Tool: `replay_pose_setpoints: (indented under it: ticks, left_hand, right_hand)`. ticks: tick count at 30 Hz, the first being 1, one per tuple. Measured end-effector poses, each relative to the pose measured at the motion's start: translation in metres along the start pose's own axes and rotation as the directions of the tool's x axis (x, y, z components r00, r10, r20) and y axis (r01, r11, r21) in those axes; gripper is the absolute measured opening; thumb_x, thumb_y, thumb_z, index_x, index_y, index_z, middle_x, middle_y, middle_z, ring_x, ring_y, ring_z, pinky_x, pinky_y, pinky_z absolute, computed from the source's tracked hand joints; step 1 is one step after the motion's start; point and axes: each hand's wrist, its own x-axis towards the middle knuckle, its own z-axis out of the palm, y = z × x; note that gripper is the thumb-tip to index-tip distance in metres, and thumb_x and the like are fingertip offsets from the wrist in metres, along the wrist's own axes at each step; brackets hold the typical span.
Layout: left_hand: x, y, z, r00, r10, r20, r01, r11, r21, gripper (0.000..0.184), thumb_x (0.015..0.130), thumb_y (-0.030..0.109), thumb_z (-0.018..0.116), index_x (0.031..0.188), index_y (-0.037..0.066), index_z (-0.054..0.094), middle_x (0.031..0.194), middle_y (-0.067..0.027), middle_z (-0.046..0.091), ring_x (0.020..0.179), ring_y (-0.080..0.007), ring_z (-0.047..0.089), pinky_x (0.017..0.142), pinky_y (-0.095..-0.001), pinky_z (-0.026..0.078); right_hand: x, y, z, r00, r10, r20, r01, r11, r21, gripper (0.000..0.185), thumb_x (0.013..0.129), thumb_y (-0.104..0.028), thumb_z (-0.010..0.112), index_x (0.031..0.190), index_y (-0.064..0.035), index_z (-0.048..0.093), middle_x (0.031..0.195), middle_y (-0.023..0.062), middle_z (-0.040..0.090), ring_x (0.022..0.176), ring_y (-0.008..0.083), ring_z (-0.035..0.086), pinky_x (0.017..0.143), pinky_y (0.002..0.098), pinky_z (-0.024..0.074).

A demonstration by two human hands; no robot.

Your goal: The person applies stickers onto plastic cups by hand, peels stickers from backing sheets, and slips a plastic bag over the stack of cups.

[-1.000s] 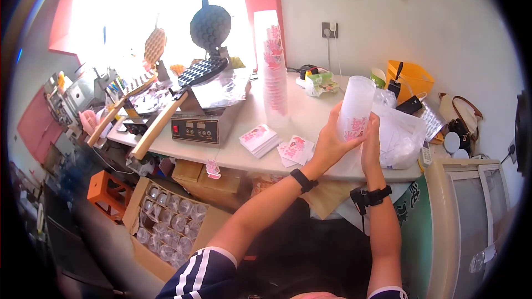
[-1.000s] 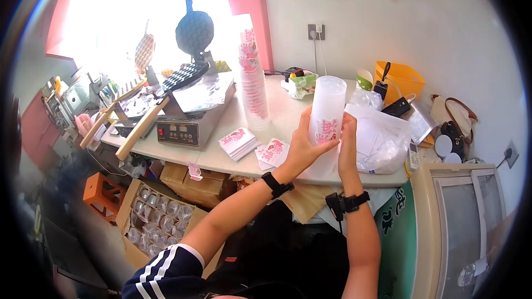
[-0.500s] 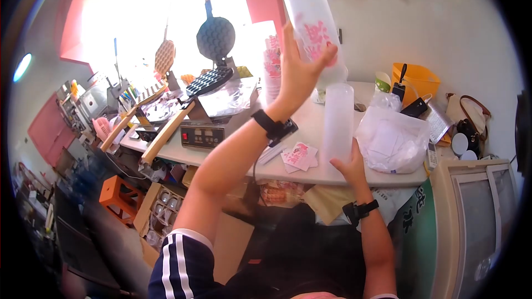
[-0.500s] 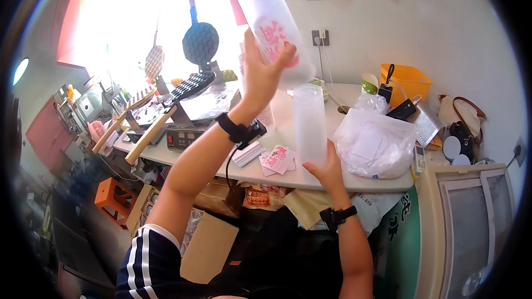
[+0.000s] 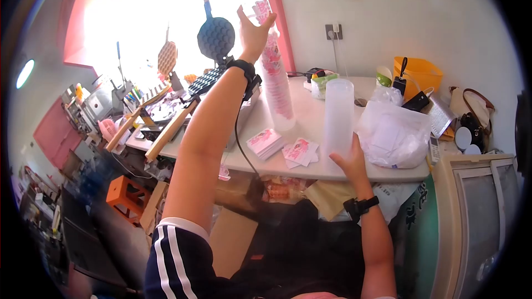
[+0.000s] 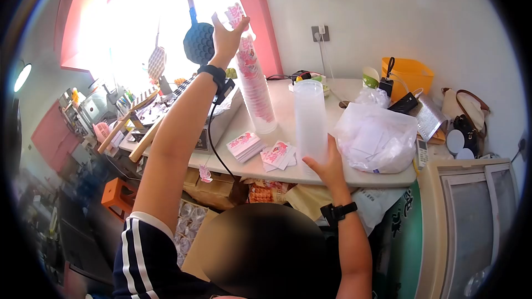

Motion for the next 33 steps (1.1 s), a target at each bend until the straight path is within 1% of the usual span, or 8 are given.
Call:
replay_pose_setpoints:
  ticks: [6,9,12,15,18,24,31,33]
  left_hand:
    - [-0.044,-0.034,0.001,0.924,-0.287,0.252,0.356,0.887,-0.293,0.115,0.071,0.029,0.084,0.151,0.002,0.006,0.139,-0.0279,0.042,0.123,-0.0352,0.050,0.102,-0.0433,0.044]
    - [-0.112,-0.018,-0.021,0.991,-0.111,0.078,0.109,0.994,0.029,0.108,0.072,0.023,0.083,0.151,0.004,0.011,0.148,-0.0238,0.028,0.137,-0.0338,0.033,0.111,-0.0468,0.034]
    - [-0.214,0.023,-0.078,0.915,-0.201,0.351,0.271,0.948,-0.165,0.087,0.084,0.023,0.075,0.151,0.010,0.021,0.149,-0.0145,0.031,0.139,-0.0278,0.033,0.112,-0.0411,0.032]
    - [-0.314,0.028,-0.128,0.715,-0.455,0.530,0.655,0.701,-0.282,0.069,0.091,0.025,0.067,0.148,0.010,0.030,0.143,-0.0111,0.040,0.132,-0.0241,0.041,0.108,-0.0396,0.036]
    - [-0.363,-0.004,-0.168,0.416,-0.863,0.286,0.906,0.365,-0.214,0.069,0.095,0.039,0.061,0.147,0.008,0.029,0.141,-0.0105,0.041,0.126,-0.0231,0.046,0.102,-0.0388,0.041]
    - [-0.381,-0.085,-0.219,-0.103,-0.977,0.188,0.753,-0.200,-0.627,0.097,0.084,0.057,0.068,0.152,0.007,0.022,0.153,-0.0127,0.035,0.135,-0.0290,0.043,0.109,-0.0468,0.035]
    - [-0.391,-0.113,-0.224,0.090,-0.969,0.231,0.888,-0.027,-0.459,0.048,0.087,0.042,0.070,0.127,0.017,0.059,0.128,0.0008,0.058,0.124,-0.0153,0.051,0.109,-0.0431,0.032]
    - [-0.385,-0.107,-0.225,0.090,-0.986,0.139,0.849,0.003,-0.528,0.024,0.087,0.031,0.071,0.105,0.016,0.068,0.103,0.0049,0.063,0.098,-0.0097,0.058,0.096,-0.0349,0.042]
  right_hand:
    - [0.000,0.003,0.001,1.000,-0.011,-0.025,0.009,0.998,-0.061,0.072,0.070,-0.021,0.082,0.129,-0.0001,0.047,0.119,0.0171,0.060,0.112,0.0283,0.059,0.095,0.0387,0.0461]
    - [0.000,0.002,0.000,1.000,0.008,-0.023,-0.008,1.000,-0.023,0.071,0.070,-0.019,0.082,0.128,0.0003,0.046,0.118,0.0174,0.061,0.111,0.0291,0.059,0.094,0.0388,0.0468]
    - [0.000,0.002,-0.001,1.000,0.010,-0.012,-0.010,1.000,-0.022,0.072,0.070,-0.019,0.082,0.129,0.0013,0.046,0.117,0.0170,0.061,0.109,0.0278,0.060,0.094,0.0374,0.0468]
    - [-0.001,-0.004,0.002,0.999,0.038,0.009,-0.038,0.999,0.015,0.070,0.073,-0.018,0.081,0.129,0.0016,0.045,0.117,0.0152,0.060,0.108,0.0244,0.058,0.095,0.0354,0.0457]
    - [-0.004,-0.001,0.002,0.999,0.041,-0.012,-0.041,0.999,-0.016,0.066,0.077,-0.016,0.078,0.130,0.0011,0.044,0.118,0.0143,0.059,0.109,0.0231,0.057,0.096,0.0349,0.0445]
    - [-0.002,-0.005,0.004,0.998,0.019,-0.067,-0.029,0.988,-0.149,0.068,0.080,-0.021,0.076,0.134,0.0019,0.042,0.123,0.0153,0.057,0.114,0.0255,0.054,0.099,0.0341,0.0412]
    - [-0.001,0.010,-0.004,0.999,0.023,-0.042,-0.032,0.975,-0.219,0.076,0.082,-0.022,0.076,0.141,0.0049,0.036,0.131,0.0176,0.054,0.119,0.0261,0.052,0.103,0.0343,0.0384]
    - [-0.003,0.017,-0.003,0.996,0.032,-0.085,-0.048,0.980,-0.192,0.083,0.083,-0.023,0.075,0.145,0.0076,0.030,0.139,0.0189,0.048,0.125,0.0254,0.048,0.108,0.0336,0.0341]
